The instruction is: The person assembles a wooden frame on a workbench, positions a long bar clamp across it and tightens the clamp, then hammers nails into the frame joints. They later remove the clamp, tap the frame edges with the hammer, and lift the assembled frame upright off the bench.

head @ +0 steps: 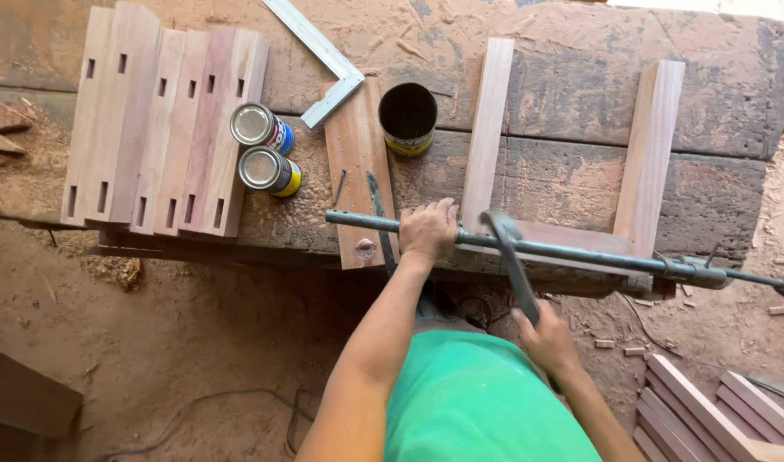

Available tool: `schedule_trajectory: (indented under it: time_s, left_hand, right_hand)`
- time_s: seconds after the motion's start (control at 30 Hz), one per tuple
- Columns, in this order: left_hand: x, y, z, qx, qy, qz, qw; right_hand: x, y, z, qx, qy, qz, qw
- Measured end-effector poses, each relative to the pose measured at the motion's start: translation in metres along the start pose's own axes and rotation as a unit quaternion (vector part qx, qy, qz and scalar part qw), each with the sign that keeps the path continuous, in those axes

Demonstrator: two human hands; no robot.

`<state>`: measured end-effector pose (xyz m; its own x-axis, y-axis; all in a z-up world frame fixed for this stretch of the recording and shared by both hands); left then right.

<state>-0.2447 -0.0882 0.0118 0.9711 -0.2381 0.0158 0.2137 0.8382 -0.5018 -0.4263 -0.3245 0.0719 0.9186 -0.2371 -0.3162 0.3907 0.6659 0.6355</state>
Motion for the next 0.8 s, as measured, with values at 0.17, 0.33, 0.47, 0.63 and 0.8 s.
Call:
schedule_trajectory:
  time_s: [0.17, 0.33, 0.47, 0.63, 0.8]
  left_hand:
    - [0.001, -0.001, 0.001, -0.013, 0.0, -0.001, 1.0]
    - [0.003, -0.005, 0.011, 0.001, 0.064, 0.027, 0.998]
    - [0.003, -0.004, 0.007, -0.003, 0.075, 0.029, 0.997]
    - [0.003, -0.002, 0.001, 0.003, 0.06, 0.022, 0.998]
    - [0.008, -0.002, 0.0, 0.007, 0.043, 0.016, 0.999]
  right_hand:
    - [0.006, 0.016, 0.016, 0.009, 0.021, -0.065, 0.998]
    - [-0.02, 0.078, 0.071, 0.302, -0.083, 0.175, 0.933]
    - [-0.015, 0.035, 0.041, 0.3, -0.126, 0.265, 0.908]
    - [0.015, 0.002, -0.011, -0.086, 0.111, -0.175, 0.975]
    - [0.011, 0.012, 0.028, 0.097, -0.036, 0.055, 0.993]
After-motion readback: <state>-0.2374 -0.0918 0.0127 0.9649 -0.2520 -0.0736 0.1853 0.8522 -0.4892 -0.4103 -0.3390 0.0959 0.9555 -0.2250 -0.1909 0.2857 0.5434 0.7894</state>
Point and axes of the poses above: each hand's wrist, its own x-axis towards the middle knuckle, its own z-axis out of the back of the hand, y = z × x, the point moved 1 cm from there along x, towards the middle knuckle, and after that the axes turned 9 degrees about -z, right-handed, at the moved point
